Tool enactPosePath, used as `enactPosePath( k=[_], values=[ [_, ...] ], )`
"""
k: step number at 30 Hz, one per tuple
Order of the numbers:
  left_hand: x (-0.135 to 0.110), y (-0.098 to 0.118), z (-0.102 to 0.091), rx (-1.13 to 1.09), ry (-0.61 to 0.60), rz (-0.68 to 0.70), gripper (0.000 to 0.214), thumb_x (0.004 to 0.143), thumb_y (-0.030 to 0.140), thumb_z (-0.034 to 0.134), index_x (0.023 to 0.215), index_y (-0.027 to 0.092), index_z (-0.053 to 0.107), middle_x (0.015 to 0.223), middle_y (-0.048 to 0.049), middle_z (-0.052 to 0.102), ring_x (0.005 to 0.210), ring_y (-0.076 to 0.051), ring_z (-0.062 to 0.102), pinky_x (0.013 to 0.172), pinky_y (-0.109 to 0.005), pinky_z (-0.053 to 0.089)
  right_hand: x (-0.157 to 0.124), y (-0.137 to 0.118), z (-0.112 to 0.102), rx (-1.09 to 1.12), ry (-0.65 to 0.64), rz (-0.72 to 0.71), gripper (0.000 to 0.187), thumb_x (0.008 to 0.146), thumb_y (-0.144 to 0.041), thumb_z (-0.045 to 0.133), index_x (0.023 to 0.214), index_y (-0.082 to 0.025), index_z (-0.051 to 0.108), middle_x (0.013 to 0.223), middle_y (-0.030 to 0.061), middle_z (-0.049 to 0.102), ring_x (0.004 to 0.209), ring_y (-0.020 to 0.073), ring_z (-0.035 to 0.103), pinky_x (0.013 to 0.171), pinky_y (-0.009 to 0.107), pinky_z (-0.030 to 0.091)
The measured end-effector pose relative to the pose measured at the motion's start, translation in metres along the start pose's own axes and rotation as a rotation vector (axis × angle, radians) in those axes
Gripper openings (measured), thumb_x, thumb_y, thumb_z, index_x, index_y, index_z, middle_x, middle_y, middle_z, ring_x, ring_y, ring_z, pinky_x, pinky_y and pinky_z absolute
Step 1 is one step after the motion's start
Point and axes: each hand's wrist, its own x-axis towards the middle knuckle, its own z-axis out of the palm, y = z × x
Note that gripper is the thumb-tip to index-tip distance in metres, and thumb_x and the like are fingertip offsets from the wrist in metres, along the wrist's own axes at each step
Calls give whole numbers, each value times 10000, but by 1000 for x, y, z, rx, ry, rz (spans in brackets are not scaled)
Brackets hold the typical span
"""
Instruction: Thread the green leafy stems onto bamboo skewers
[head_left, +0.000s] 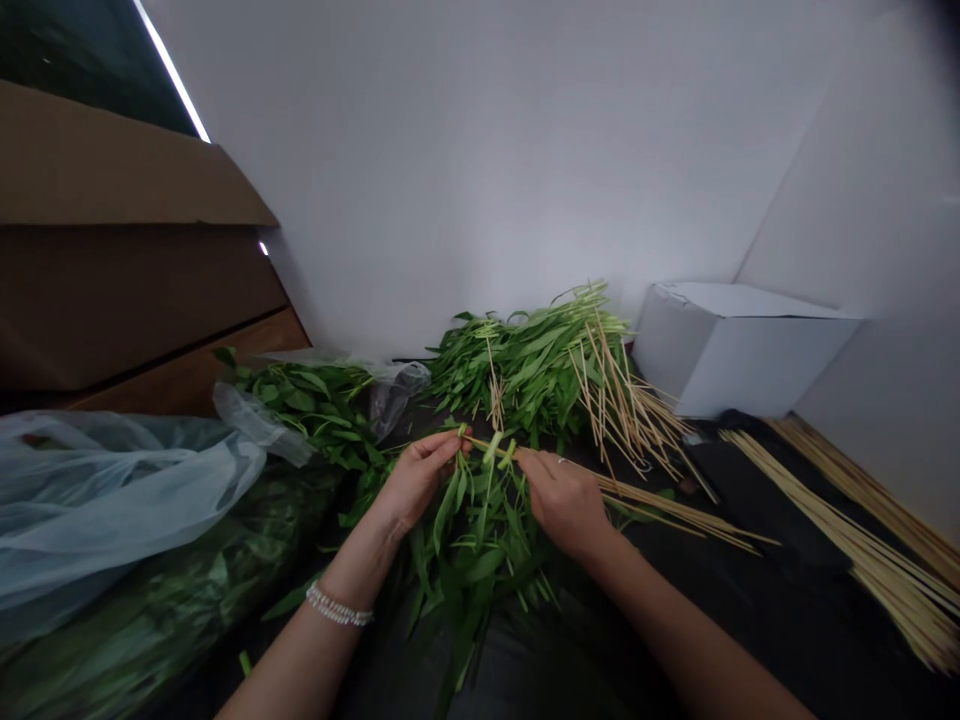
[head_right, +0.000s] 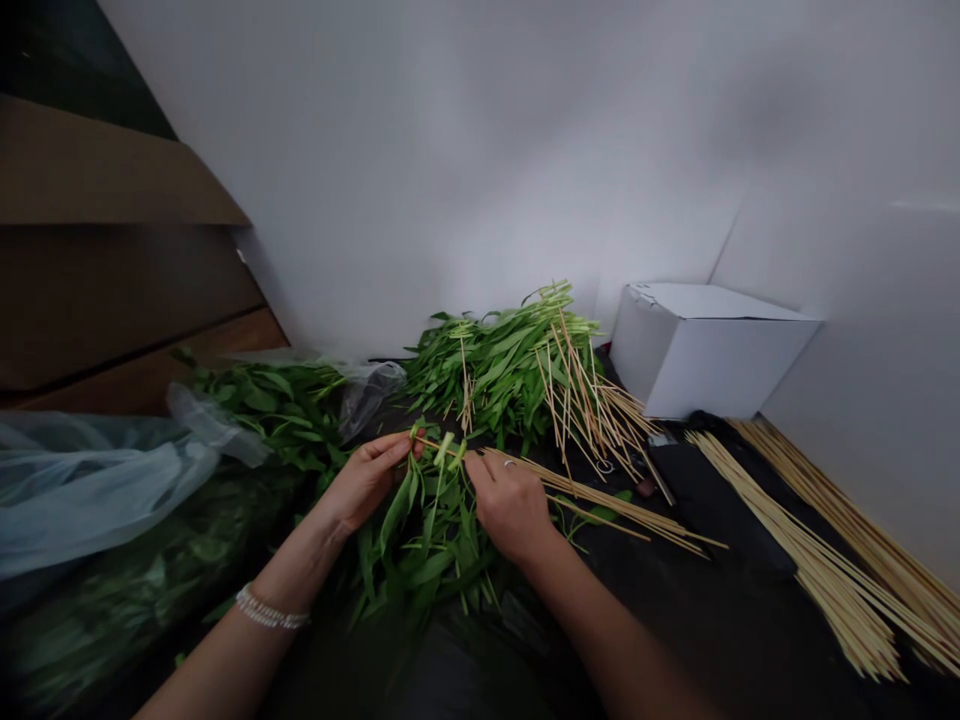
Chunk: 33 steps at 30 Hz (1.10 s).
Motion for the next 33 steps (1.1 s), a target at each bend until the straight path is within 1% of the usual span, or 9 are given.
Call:
enactPosePath(
  k=[6,12,14,18,21,25,29,31,33],
  values=[
    [2,-3,-3,81,3,27,374,643,319,833,962,138,763,819,-62,758,711,-128,652,707,-221,482,-1,-1,1,-4,-16,5,297,909,-82,399,1072,-139,641,791,53,651,687,158,562,643,271,391],
    [0,-3,-1,61,-27,21,338,649,304,829,938,141,766,818,-62,761,731,-145,669,752,-247,497,-2,-2,1,9,-13,-4,303,905,-77,396,1074,-132,642,787,58,654,681,157,570,632,274,394],
    [-1,-4,-1,68,-55,0,311,655,297,824,915,137,768,817,-63,761,729,-152,674,755,-256,503,-3,-3,2,11,-4,-13,315,900,-67,391,1083,-131,639,789,58,656,664,155,568,623,276,388],
    [-3,-10,0,86,-170,-66,261,698,295,794,900,132,762,822,-69,759,702,-157,676,726,-265,513,-4,-6,4,6,2,-32,321,889,-64,391,1094,-123,632,802,59,661,630,157,555,600,287,372],
    [-3,-13,2,83,-180,-66,258,700,304,794,898,143,757,815,-57,753,700,-145,670,728,-251,508,-3,-7,4,11,7,-29,302,899,-79,389,1067,-129,635,798,58,659,626,156,548,599,285,363],
    [-3,-10,2,124,-167,-47,349,714,421,768,942,157,751,876,-68,749,768,-166,669,767,-266,498,0,-6,1,7,30,-3,290,919,-86,372,1020,-143,638,750,45,633,643,158,543,617,284,359],
    [0,-7,-1,238,-122,-18,457,769,561,656,970,160,742,932,-85,734,845,-182,643,746,-255,470,6,4,-7,-32,110,55,278,931,-91,358,977,-141,627,692,31,594,641,164,527,637,288,358],
    [2,-7,-3,324,-100,8,446,772,569,643,917,158,741,892,-72,726,815,-171,625,714,-242,451,9,11,-12,-66,184,92,250,932,-95,370,982,-136,611,712,37,611,663,167,537,657,289,364],
    [3,-8,-5,419,-111,45,412,773,554,643,844,157,728,837,-52,712,767,-155,603,680,-231,430,11,20,-16,-80,290,147,228,929,-88,376,986,-137,591,756,48,636,694,167,555,680,285,374]
  ],
)
